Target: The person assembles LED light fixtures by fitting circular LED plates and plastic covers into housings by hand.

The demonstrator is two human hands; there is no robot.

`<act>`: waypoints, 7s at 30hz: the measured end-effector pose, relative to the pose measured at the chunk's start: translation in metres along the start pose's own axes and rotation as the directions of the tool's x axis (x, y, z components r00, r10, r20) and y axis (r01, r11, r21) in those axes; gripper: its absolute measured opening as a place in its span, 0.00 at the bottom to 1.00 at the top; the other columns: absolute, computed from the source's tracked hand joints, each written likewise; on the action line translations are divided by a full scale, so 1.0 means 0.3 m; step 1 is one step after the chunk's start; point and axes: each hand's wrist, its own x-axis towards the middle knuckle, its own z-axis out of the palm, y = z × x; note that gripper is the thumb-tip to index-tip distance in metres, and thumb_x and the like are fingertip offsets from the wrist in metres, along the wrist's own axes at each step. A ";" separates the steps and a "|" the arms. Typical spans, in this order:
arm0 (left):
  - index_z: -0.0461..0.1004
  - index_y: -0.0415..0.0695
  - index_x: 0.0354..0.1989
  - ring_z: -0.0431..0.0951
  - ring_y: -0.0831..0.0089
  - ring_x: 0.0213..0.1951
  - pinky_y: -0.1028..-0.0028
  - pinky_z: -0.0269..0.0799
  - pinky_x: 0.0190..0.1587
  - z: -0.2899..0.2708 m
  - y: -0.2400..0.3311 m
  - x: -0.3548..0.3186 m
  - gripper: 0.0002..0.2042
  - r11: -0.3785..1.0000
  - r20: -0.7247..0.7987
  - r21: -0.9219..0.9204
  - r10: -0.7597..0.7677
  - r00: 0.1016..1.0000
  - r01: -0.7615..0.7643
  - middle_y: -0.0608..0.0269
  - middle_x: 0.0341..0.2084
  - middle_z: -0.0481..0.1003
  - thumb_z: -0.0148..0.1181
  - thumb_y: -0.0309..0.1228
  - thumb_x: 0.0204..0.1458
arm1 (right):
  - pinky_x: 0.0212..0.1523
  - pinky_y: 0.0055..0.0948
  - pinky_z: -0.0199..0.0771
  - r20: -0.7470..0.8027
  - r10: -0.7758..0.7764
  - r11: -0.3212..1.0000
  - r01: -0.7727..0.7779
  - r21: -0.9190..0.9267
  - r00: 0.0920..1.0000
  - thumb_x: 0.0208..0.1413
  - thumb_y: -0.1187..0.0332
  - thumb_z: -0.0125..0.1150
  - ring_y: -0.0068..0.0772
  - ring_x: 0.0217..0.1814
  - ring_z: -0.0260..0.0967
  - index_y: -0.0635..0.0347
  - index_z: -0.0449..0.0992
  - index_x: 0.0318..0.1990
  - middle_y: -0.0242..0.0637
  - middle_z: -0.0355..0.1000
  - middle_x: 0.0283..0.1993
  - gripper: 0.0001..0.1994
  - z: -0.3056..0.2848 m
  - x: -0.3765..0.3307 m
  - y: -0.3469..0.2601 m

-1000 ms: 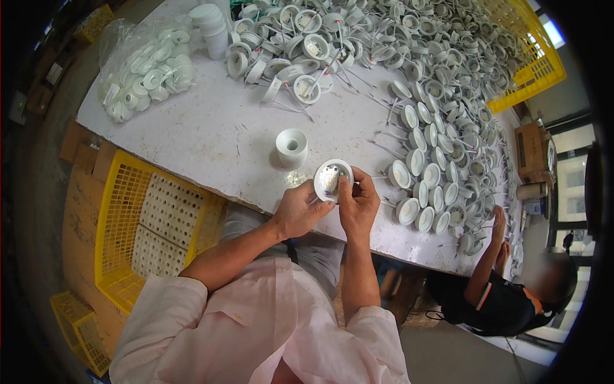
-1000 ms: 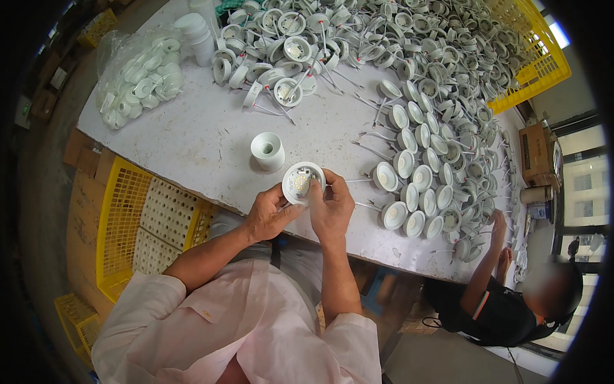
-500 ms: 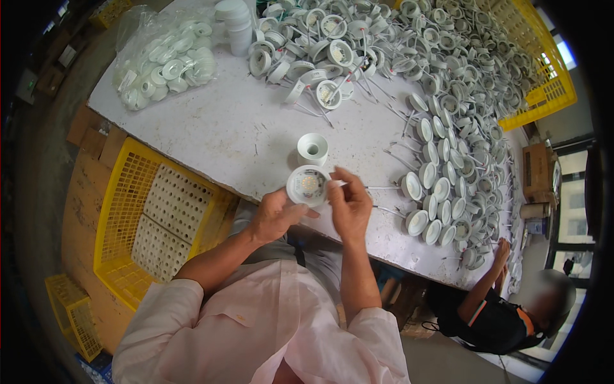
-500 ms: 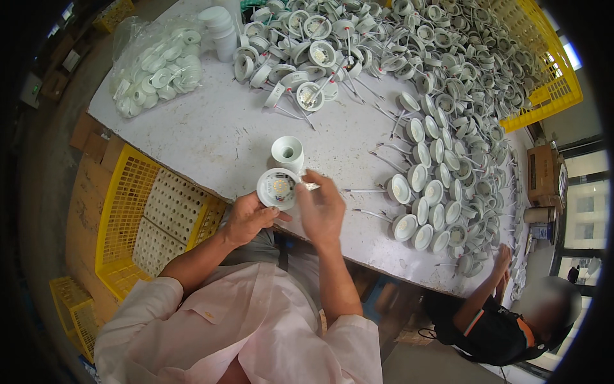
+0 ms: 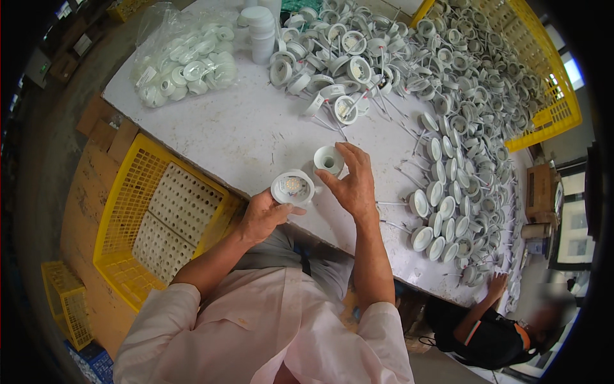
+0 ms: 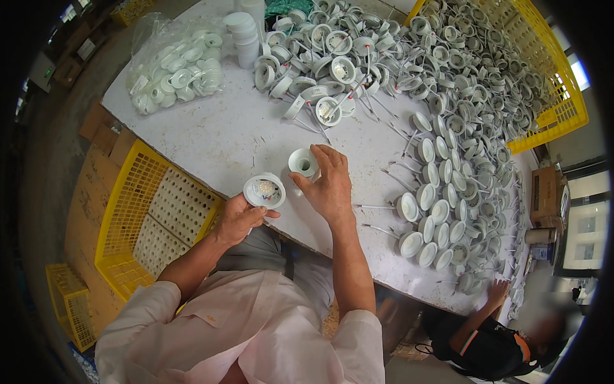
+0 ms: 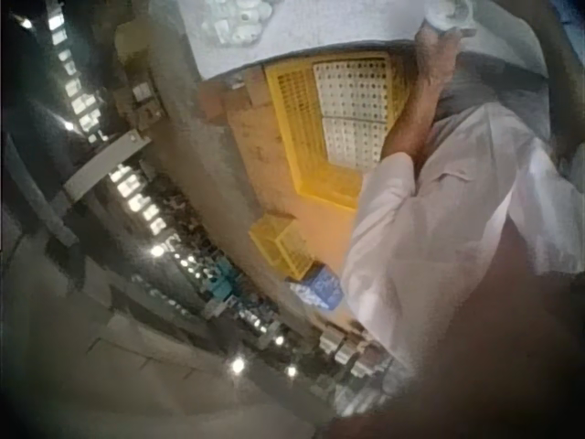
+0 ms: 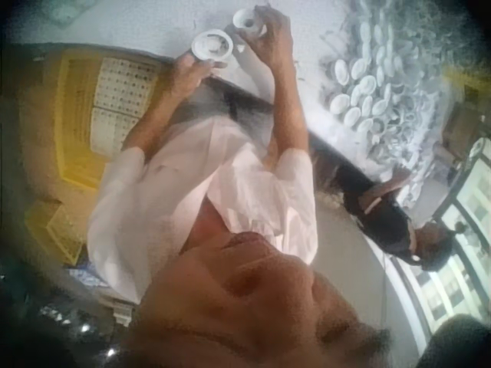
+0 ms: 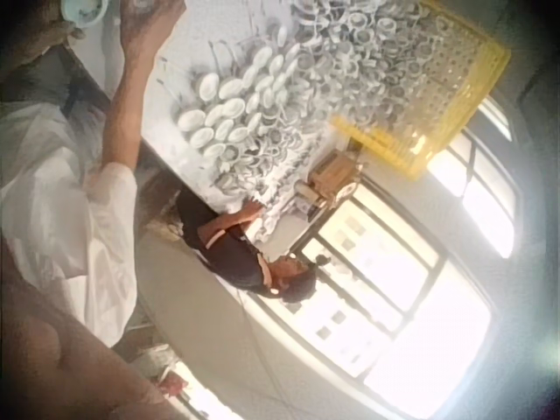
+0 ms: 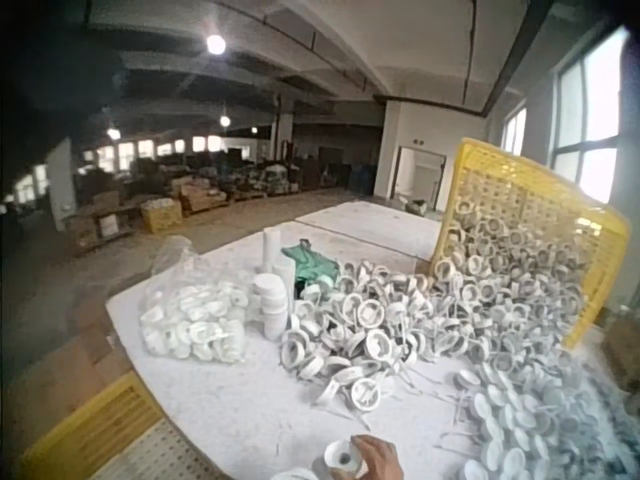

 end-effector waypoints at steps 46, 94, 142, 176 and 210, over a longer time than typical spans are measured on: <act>0.73 0.33 0.43 0.79 0.71 0.34 0.72 0.75 0.39 0.219 -0.056 0.093 0.16 0.927 0.013 0.375 0.002 1.000 -0.007 0.54 0.34 0.79 0.55 0.34 0.52 | 0.40 0.20 0.69 0.059 0.356 0.670 -0.299 0.680 0.932 0.50 0.78 0.62 0.18 0.37 0.67 0.63 0.73 0.54 0.36 0.72 0.48 0.21 -0.094 -0.303 0.077; 0.71 0.29 0.43 0.80 0.70 0.37 0.73 0.76 0.42 0.231 -0.068 0.148 0.17 0.917 0.071 0.393 -0.099 0.993 0.063 0.52 0.36 0.78 0.55 0.31 0.51 | 0.34 0.19 0.70 -0.111 0.544 0.685 -0.364 0.632 0.832 0.55 0.76 0.56 0.18 0.33 0.68 0.67 0.72 0.52 0.38 0.73 0.48 0.16 -0.112 -0.377 0.094; 0.79 0.39 0.31 0.78 0.47 0.33 0.57 0.73 0.39 0.739 -0.218 0.877 0.17 0.348 0.196 0.900 0.211 0.958 -0.261 0.46 0.27 0.78 0.61 0.43 0.47 | 0.31 0.29 0.74 -0.457 0.192 0.981 -0.168 0.091 0.868 0.46 0.83 0.59 0.42 0.31 0.73 0.66 0.76 0.38 0.45 0.74 0.33 0.10 -0.121 -0.609 0.186; 0.66 0.36 0.57 0.67 0.64 0.58 0.66 0.63 0.59 -0.173 0.013 0.224 0.22 0.903 -0.401 0.323 0.402 0.823 -0.283 0.52 0.58 0.67 0.45 0.41 0.64 | 0.42 0.43 0.69 0.128 0.057 0.994 -0.069 0.089 0.990 0.38 0.68 0.72 0.50 0.42 0.69 0.67 0.68 0.56 0.47 0.74 0.37 0.33 0.246 -0.022 -0.045; 0.65 0.31 0.55 0.65 0.62 0.61 0.67 0.61 0.59 0.238 0.007 0.113 0.22 0.926 0.038 0.253 0.280 0.959 -0.280 0.46 0.56 0.68 0.47 0.38 0.63 | 0.30 0.36 0.72 -0.301 0.340 0.928 -0.265 0.263 0.891 0.54 0.67 0.61 0.47 0.29 0.74 0.59 0.76 0.37 0.44 0.75 0.28 0.07 -0.025 -0.119 0.093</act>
